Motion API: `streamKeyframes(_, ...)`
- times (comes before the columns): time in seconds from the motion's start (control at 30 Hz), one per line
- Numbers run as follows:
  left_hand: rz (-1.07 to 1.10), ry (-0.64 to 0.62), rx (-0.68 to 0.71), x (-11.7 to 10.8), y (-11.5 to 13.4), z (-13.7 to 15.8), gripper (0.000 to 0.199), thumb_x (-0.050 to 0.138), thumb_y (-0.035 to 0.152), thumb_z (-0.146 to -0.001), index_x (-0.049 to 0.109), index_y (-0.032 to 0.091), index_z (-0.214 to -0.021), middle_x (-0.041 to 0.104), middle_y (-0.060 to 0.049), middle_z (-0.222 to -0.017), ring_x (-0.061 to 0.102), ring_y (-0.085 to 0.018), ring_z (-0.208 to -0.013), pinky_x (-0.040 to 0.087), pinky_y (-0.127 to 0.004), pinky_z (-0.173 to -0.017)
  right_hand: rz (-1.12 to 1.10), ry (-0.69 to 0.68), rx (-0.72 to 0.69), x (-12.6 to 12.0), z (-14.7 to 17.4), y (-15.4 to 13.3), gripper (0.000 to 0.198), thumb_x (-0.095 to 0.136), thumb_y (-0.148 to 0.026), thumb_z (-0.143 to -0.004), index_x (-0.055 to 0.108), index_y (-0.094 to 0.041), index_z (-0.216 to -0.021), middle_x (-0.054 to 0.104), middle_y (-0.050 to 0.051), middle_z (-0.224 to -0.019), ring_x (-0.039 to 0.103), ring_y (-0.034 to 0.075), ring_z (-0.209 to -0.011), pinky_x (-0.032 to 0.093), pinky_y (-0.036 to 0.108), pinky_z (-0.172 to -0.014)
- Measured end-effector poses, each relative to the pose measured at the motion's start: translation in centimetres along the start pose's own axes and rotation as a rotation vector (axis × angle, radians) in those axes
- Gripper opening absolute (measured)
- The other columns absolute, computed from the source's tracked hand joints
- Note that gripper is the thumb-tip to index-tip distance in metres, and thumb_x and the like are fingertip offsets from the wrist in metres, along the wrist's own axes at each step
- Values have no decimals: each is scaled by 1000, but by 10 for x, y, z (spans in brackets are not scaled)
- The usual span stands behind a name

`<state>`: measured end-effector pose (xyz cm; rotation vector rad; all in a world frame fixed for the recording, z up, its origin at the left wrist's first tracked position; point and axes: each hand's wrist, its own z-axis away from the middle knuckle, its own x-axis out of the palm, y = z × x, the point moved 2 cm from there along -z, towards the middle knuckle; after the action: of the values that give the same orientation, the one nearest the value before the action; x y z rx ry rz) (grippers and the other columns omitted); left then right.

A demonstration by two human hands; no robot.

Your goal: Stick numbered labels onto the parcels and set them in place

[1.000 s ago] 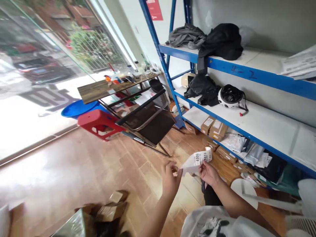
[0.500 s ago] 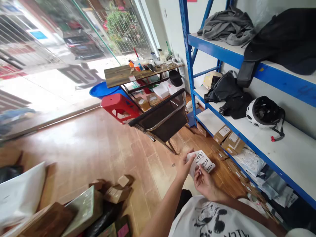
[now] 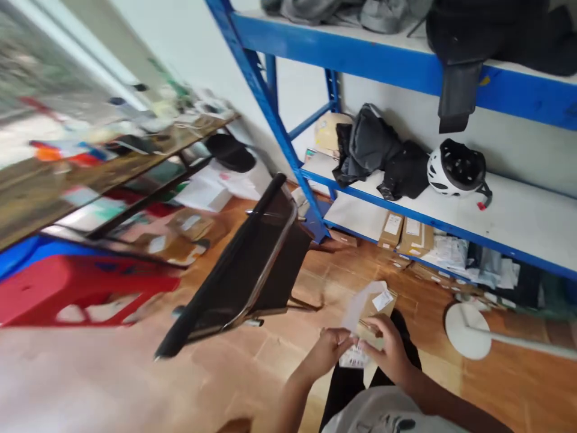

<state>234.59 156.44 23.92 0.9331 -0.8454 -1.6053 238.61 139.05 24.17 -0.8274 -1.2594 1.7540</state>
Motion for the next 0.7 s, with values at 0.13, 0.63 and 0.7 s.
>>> streamKeyframes(0.13,-32,-217,-97,-3,-45,2,56,44,69,-83,42,20,-57,40,4,-58,37,-12,-61,33,-26,-59,38,20,137,32,8,45,34,71,-53,-76,76,-21,-87,74,8,-86,67,21,-77,50,29,-64)
streamKeyframes(0.63,-312,-101,-455,76,-255,-47,34,34,47,-87,41,24,-63,51,0,-60,51,-17,-63,38,-29,-63,-156,357,650,70,19,306,35,81,-53,-49,70,-21,-58,66,1,-56,60,17,-56,48,29,-57)
streamKeyframes(0.7,-341,-68,-550,90,-291,-42,38,33,48,-89,41,24,-61,51,0,-59,52,-17,-63,40,-27,-63,-135,345,667,74,21,333,23,79,-43,-51,72,-21,-56,68,1,-56,63,19,-59,49,30,-60)
